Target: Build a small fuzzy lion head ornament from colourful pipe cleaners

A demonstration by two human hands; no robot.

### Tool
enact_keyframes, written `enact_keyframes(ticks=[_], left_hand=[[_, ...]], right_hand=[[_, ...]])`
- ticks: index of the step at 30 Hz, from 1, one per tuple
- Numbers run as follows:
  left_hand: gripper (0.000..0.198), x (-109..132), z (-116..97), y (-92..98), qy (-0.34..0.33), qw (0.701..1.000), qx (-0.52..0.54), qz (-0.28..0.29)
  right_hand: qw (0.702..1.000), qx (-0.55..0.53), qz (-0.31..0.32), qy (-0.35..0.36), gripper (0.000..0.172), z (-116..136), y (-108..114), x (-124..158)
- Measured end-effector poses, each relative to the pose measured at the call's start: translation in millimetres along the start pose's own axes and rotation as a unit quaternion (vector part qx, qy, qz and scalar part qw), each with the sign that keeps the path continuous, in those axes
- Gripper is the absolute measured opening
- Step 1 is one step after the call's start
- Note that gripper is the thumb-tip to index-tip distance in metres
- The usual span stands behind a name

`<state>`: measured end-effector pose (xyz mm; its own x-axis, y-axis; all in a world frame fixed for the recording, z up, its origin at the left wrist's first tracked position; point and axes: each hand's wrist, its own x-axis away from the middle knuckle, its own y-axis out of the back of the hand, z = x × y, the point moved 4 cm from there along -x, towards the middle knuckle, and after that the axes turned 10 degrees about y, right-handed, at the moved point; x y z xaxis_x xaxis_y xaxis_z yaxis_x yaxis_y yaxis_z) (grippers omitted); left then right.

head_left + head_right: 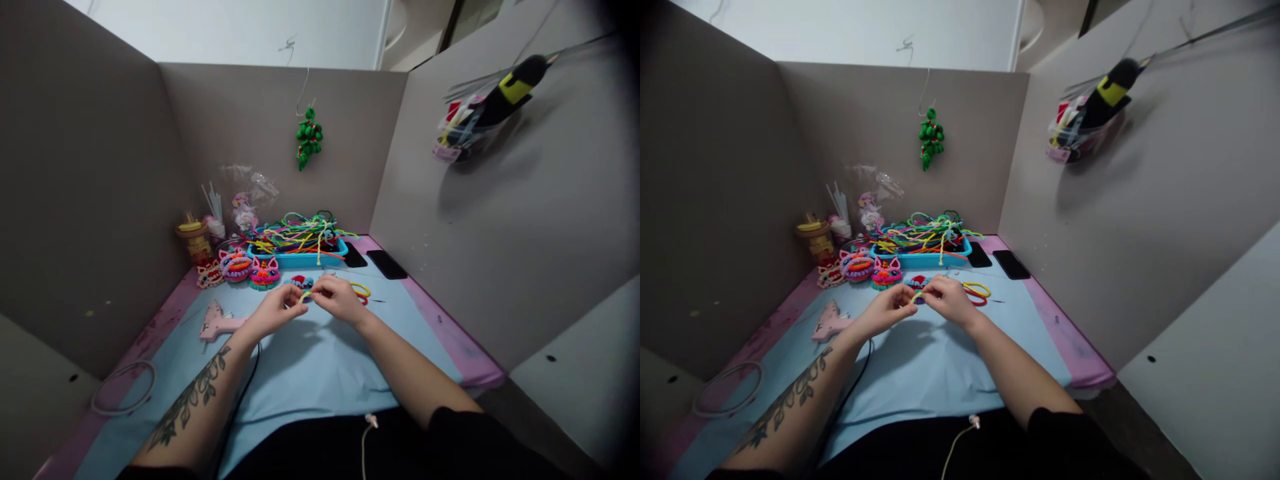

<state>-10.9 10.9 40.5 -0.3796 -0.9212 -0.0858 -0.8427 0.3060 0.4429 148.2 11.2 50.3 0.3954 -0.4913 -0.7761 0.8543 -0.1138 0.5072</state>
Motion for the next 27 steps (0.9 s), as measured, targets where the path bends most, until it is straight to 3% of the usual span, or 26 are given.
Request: enact_keyframes(ticks=[4, 8, 12, 15, 18, 21, 24, 27], left_hand=[[0.019, -1, -1, 6.8, -0.06, 0.991, -0.077, -0.087], [0.017, -4, -2, 8.0, -0.093, 0.983, -0.095, -0.127], [0.021, -7, -1, -1.8, -0.078, 0.989, -0.052, -0.112], [0.023, -6, 0, -7.5, -0.068, 0.989, -0.038, -0.125], [0.021, -6, 2, -9.4, -0.042, 0.991, -0.005, -0.126], [0.021, -6, 2, -9.5, -0.019, 0.993, 0.032, -0.113], [0.022, -6, 1, -8.0, -0.009, 0.991, 0.064, -0.114], [0.025, -5, 2, -6.3, 0.002, 0.99, 0.08, -0.118]], right_hand=[[0.996, -0.057, 0.013, -0.067, 0.009, -8, 2, 0], [0.962, -0.233, 0.051, -0.133, 0.013, -17, -7, 4], [0.915, -0.348, -0.037, -0.198, 0.017, -22, -21, 7], [0.918, -0.316, -0.119, -0.207, 0.015, -20, -26, 6], [0.957, -0.179, -0.165, -0.158, 0.011, -11, -19, 4], [0.983, -0.025, -0.174, -0.059, 0.01, 0, -11, 2], [0.98, 0.089, -0.164, 0.063, 0.01, 7, -7, 4], [0.964, 0.182, -0.111, 0.162, 0.016, 10, -9, 7]])
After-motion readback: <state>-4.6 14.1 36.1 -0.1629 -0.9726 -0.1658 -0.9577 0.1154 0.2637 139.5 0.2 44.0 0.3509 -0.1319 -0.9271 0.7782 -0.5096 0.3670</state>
